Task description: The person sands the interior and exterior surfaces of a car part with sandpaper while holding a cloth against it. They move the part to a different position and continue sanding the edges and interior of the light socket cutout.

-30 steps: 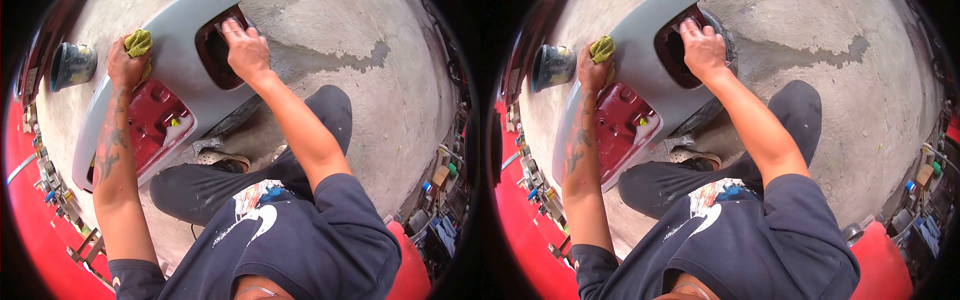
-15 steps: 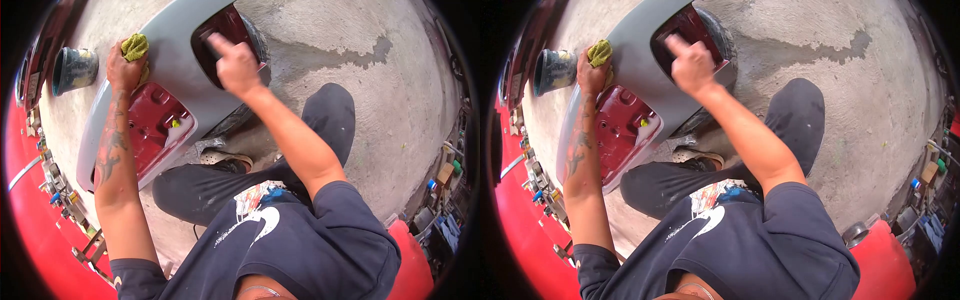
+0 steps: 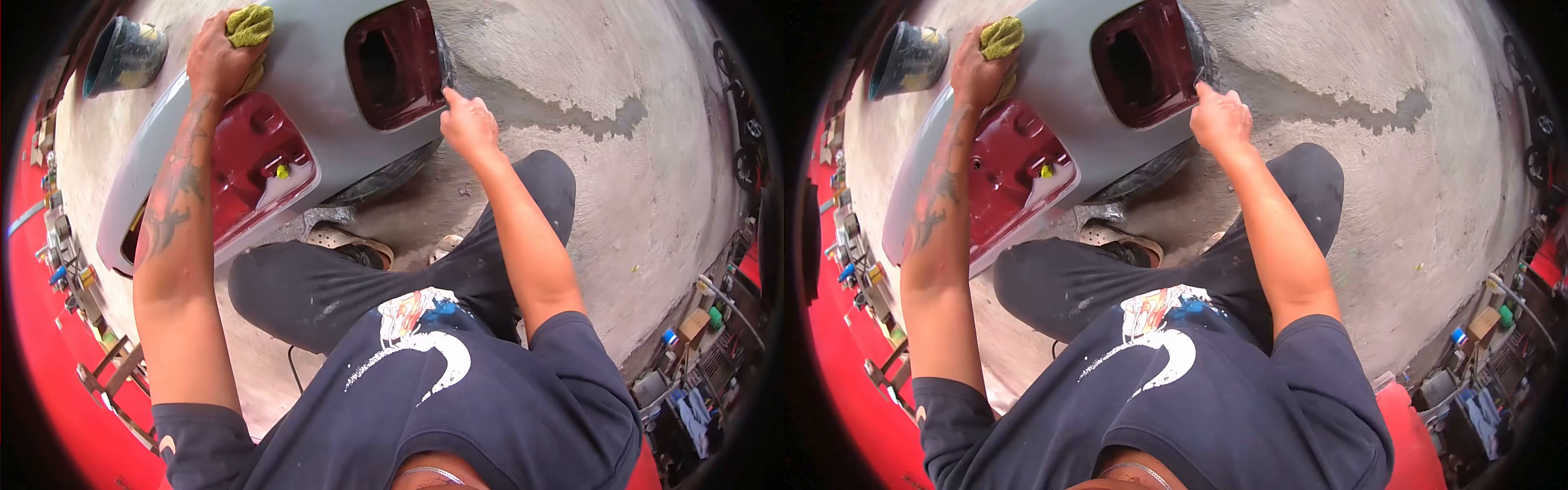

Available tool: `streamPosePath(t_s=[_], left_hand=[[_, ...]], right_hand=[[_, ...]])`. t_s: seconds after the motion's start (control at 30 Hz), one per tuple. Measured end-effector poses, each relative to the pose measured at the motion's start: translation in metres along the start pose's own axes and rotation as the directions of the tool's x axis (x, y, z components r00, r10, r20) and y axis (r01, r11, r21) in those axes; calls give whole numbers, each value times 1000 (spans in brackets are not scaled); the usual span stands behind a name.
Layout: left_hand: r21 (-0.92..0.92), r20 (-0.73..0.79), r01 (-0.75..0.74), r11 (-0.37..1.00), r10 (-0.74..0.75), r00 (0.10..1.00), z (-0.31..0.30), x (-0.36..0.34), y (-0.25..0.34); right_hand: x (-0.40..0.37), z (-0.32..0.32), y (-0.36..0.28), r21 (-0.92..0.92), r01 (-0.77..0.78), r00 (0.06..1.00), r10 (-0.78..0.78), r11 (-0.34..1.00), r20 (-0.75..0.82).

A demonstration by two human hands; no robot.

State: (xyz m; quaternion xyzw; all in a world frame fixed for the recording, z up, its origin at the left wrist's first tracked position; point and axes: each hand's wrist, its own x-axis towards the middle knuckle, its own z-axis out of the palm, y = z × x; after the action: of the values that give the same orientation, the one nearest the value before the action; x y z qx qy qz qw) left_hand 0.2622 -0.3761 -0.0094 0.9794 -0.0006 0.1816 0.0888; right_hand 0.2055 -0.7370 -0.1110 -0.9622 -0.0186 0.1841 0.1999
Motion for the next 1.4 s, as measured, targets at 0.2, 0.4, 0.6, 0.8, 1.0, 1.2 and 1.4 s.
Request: streamPosePath(t_s=[0.2,0.4,0.6,0.8,1.0,1.2,1.4], left_hand=[[-35,5,-28,999,28,1000,4,2,-10],[-164,-79,44,985,-57,995,-11,1,27],[-168,-81,82,982,-97,992,-13,0,33],[-200,-66,111,974,-127,990,-15,-2,35],[-217,-27,105,970,-114,993,-11,-1,24],[15,34,53,998,-53,998,3,0,5],[68,8,123,990,-124,992,6,0,17]], right_hand=[[-39,44,-36,-466,515,824,-565,719,39],[-24,23,-8,-406,461,844,-531,790,-75],[-46,71,-79,113,282,949,-260,953,-178],[31,14,-134,910,208,978,-71,357,-196],[-39,68,-85,666,410,908,-212,623,-361],[-3,30,-128,621,500,844,-180,604,-505],[-38,75,-87,568,307,948,-190,763,-257]])
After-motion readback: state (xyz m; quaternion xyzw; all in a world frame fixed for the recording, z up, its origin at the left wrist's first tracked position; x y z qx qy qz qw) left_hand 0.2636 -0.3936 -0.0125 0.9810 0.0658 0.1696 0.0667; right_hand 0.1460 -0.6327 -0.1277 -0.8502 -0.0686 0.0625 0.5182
